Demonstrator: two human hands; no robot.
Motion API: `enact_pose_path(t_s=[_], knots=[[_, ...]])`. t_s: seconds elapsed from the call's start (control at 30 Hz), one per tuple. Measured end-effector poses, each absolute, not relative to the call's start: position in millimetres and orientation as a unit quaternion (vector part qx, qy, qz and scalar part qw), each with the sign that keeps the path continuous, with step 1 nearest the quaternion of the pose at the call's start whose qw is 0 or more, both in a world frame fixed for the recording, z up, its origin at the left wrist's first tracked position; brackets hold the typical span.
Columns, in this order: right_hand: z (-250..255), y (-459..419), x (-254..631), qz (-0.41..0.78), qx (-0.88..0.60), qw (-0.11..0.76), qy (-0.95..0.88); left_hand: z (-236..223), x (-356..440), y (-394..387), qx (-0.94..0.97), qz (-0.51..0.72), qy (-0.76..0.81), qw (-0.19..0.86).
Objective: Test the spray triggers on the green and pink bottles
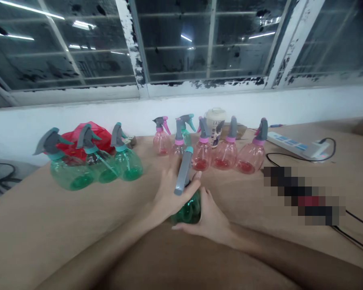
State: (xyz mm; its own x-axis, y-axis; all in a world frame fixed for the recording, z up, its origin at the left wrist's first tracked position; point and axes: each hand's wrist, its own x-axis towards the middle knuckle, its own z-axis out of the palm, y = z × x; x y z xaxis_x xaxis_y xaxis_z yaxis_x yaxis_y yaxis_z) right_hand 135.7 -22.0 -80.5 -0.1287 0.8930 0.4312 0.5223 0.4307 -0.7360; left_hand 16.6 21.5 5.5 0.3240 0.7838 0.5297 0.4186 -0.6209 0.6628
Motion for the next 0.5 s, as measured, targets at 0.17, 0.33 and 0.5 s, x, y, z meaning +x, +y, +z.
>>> enact_pose_path(t_s=[0.17,0.33,0.5], knots=[[-82.9,-20.0,137.5,0.192,-0.507,0.423,-0.726,-2.4,17.0,25.1,0.776,0.455,0.376,0.223],[-80.1,-20.0,138.2,0.194,-0.515,0.417,-0.724,-2.5,16.9,25.4,0.774,0.46,0.357,0.25],[-78.9,-20.3,139.3,0.198,-0.513,0.413,-0.726,2.7,18.2,22.6,0.773,0.438,0.379,0.258]])
